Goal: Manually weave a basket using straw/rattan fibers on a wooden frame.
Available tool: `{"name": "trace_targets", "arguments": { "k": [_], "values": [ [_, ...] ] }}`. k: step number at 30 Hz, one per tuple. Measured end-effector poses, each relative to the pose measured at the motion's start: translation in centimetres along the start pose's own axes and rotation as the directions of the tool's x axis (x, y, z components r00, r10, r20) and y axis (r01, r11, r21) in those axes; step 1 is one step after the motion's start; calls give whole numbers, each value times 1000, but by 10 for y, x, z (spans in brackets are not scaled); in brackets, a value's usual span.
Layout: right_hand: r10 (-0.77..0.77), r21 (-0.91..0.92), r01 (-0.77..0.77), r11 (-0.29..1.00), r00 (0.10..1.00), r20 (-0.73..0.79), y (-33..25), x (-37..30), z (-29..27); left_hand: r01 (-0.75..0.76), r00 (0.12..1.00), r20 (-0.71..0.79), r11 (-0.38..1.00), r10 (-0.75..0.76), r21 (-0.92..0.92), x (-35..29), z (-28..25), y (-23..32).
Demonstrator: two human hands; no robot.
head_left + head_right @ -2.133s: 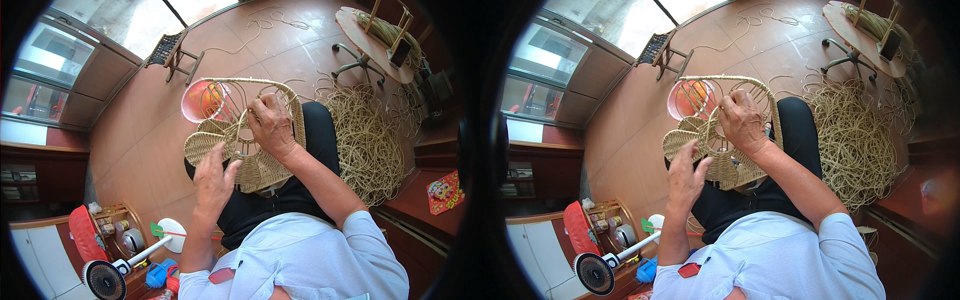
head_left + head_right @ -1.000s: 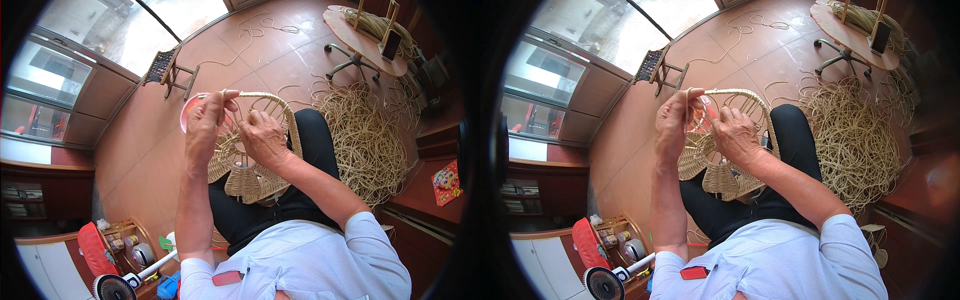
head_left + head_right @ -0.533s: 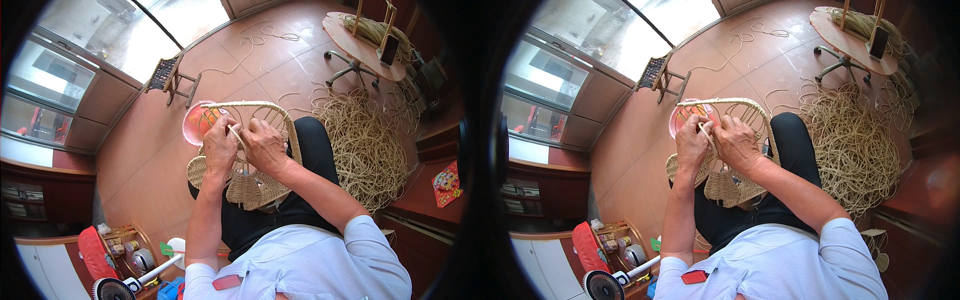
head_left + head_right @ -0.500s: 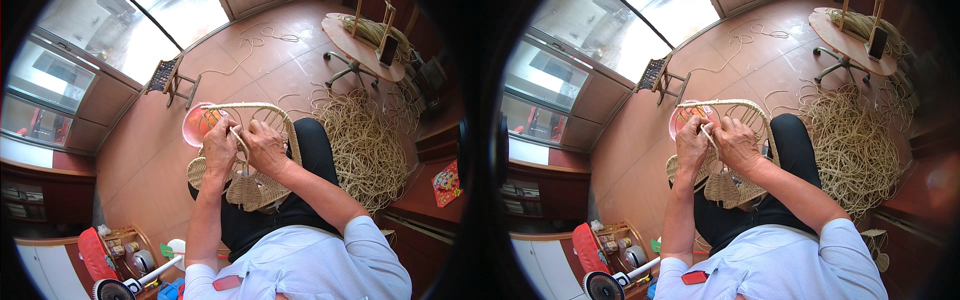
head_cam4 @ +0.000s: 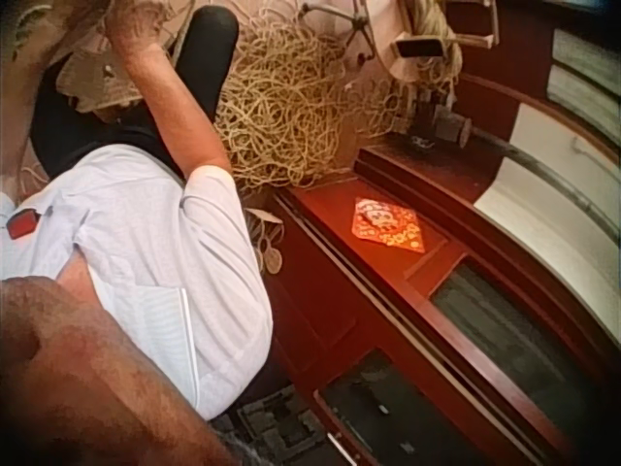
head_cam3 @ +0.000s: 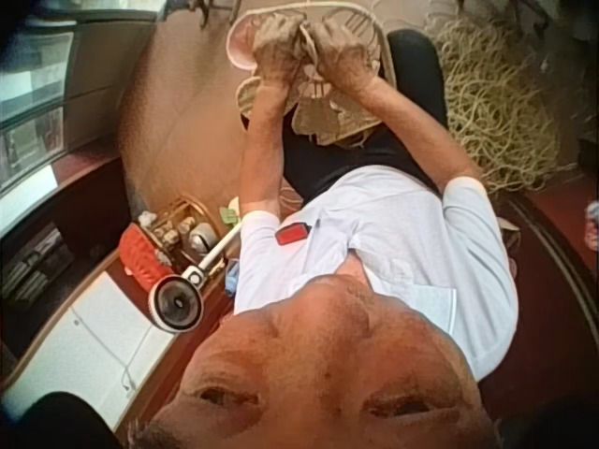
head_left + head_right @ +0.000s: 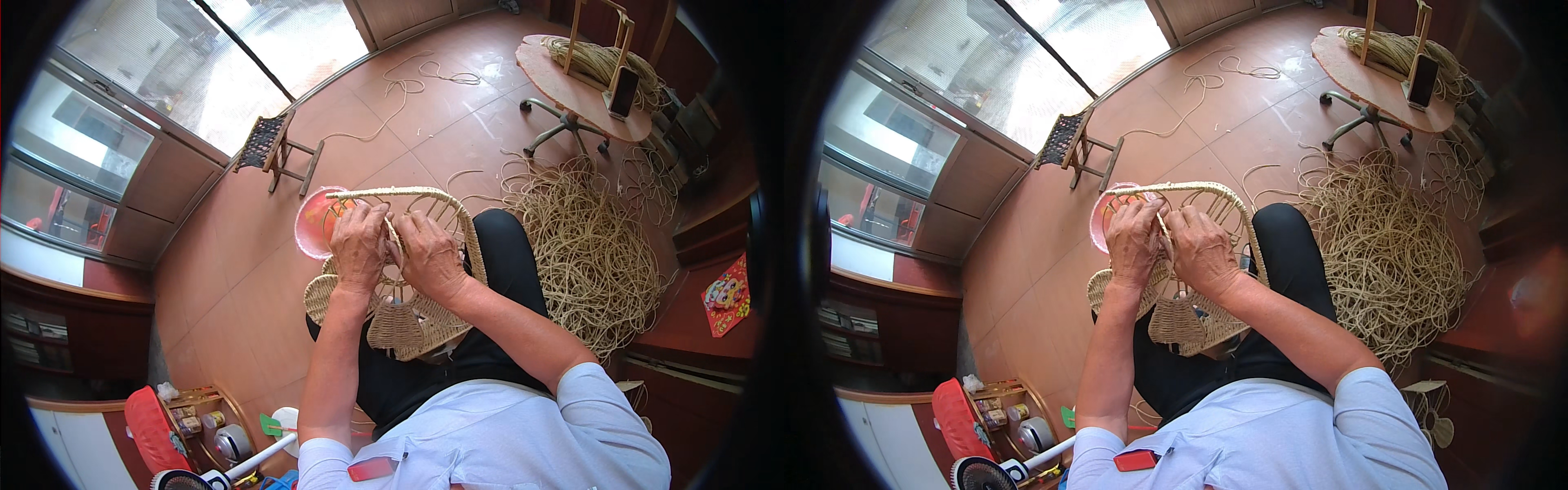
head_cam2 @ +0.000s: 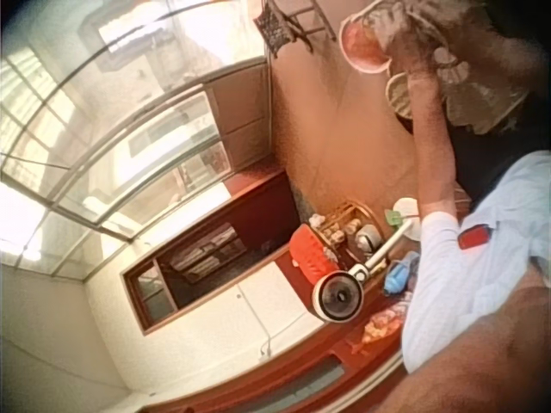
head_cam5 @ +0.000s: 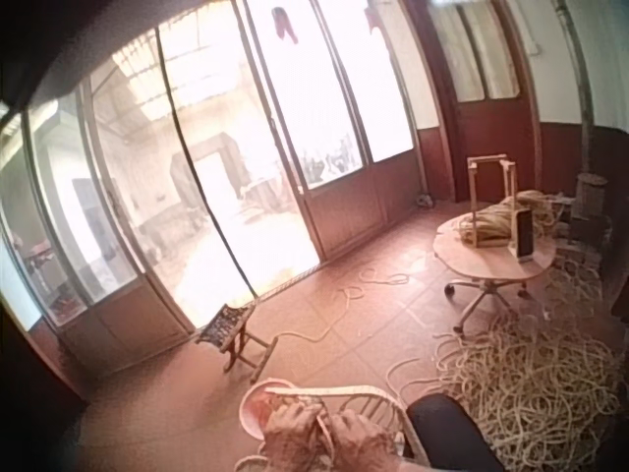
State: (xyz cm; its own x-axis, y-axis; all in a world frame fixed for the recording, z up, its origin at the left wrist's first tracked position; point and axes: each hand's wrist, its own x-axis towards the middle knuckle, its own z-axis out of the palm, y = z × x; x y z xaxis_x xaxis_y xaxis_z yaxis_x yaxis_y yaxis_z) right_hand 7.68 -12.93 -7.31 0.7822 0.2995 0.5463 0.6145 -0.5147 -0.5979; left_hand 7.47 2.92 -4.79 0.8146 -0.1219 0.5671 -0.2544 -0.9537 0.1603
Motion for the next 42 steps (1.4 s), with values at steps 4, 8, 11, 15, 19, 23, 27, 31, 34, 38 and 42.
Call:
{"name": "trace_targets", "arguments": {
  "k": [4,8,11,15,19,23,27,31,34,38,42],
  "values": [
    [30,-15,-29,999,999,21,-3,1,1,77,996,50,991,-72,-107,-4,-1,-3],
    [1,-18,0,1000,1000,26,1,-3,3,224,967,179,944,-183,-244,-5,-2,4],
    [8,3,-8,1000,999,35,2,-5,2,356,923,259,889,-286,-289,-3,-5,12],
    [-4,33,3,999,1000,27,2,-6,-2,448,875,341,839,-342,-309,2,-11,19],
    [-1,2,1,1000,998,69,6,-5,-4,357,928,209,895,-308,-268,-11,-13,26],
    [-69,36,68,997,997,33,0,-2,-6,515,790,334,261,-514,-816,-49,-18,11],
    [-103,27,101,994,994,48,4,-3,-12,613,627,635,-217,-451,-759,-68,-51,10],
    [-115,77,112,991,992,44,0,-8,-11,611,671,546,-43,-502,-790,-80,-52,8],
    [-135,76,131,988,990,40,0,-10,-13,658,640,534,36,-552,-752,-76,-51,12],
    [-200,16,200,980,977,71,-6,-11,-17,657,601,552,-36,-578,-753,-74,-52,10],
    [-274,73,268,961,958,88,-6,-11,-9,605,569,617,-230,-544,-762,-70,-63,4]
  ]
}}
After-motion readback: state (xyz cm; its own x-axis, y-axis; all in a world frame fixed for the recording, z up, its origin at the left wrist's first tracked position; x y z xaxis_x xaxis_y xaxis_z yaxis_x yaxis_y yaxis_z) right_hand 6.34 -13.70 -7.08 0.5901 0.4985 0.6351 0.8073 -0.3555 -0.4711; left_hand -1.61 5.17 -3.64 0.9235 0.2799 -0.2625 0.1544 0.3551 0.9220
